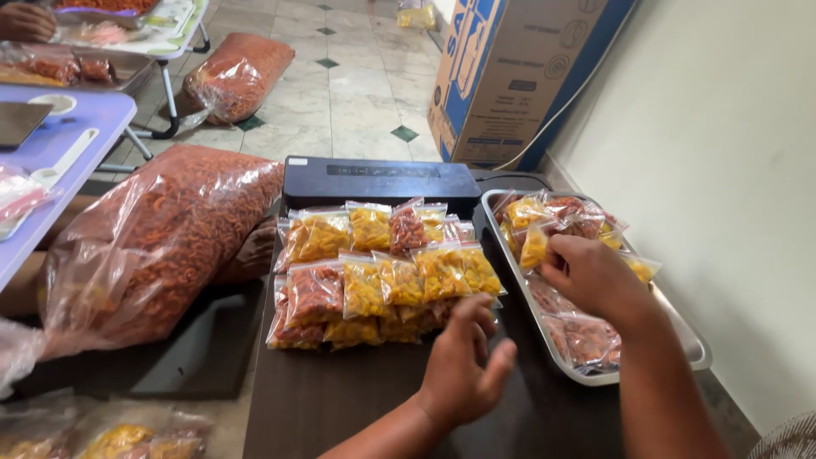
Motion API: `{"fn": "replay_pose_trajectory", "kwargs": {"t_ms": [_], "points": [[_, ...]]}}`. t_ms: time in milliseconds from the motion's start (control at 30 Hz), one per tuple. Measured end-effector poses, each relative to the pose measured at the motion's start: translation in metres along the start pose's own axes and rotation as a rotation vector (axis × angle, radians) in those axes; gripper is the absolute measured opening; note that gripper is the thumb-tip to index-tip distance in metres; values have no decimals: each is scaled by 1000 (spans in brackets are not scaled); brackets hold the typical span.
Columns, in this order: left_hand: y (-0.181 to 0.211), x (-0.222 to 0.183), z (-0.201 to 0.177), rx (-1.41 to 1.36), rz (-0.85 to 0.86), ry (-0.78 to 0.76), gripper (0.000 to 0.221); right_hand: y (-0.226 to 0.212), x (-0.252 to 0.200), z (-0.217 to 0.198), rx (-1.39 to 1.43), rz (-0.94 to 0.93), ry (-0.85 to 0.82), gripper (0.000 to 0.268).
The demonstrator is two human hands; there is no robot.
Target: Organizing and stacking small plastic bags of snacks on a low table.
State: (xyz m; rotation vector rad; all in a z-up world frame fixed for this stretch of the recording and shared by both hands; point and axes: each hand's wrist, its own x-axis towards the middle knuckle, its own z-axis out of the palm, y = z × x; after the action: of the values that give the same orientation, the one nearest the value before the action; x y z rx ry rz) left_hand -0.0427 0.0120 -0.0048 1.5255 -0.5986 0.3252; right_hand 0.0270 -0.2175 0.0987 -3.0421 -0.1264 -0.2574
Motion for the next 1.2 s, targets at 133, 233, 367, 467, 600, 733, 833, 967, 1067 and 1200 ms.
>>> {"fn": "replay_pose_trajectory", "kwargs": {"t_ms": [133,233,367,467,600,733,833,967,1067,1200], "points": [[-7,5,5,-280,-245,165,58,-60,-38,8,418,-458,338,17],[-3,-1,5,-418,-175,138,70,-86,-39,25,526,-778,369,19],[3,-2,8,-544,-183,177,44,-93,-53,32,573,-777,520,10],[11,1,1,-534,-261,221,30,-96,-61,37,948,-573,529,13],[31,-1,-8,-520,98,124,62,-85,-65,46,971,-228,350,67],[37,11,-14,-286,60,159,55,-91,-69,76,1840,-235,106,62],[22,12,-21,-87,-265,105,29,-108,-66,80,1847,197,135,34],[7,14,-28,-278,-250,48,34,-101,-57,91,1997,184,197,17],[16,11,-36,-603,-182,-66,56,-98,-61,80,1680,-30,283,20],[19,2,-47,-270,-257,-62,28,-107,-68,68,1412,-327,299,24]]}}
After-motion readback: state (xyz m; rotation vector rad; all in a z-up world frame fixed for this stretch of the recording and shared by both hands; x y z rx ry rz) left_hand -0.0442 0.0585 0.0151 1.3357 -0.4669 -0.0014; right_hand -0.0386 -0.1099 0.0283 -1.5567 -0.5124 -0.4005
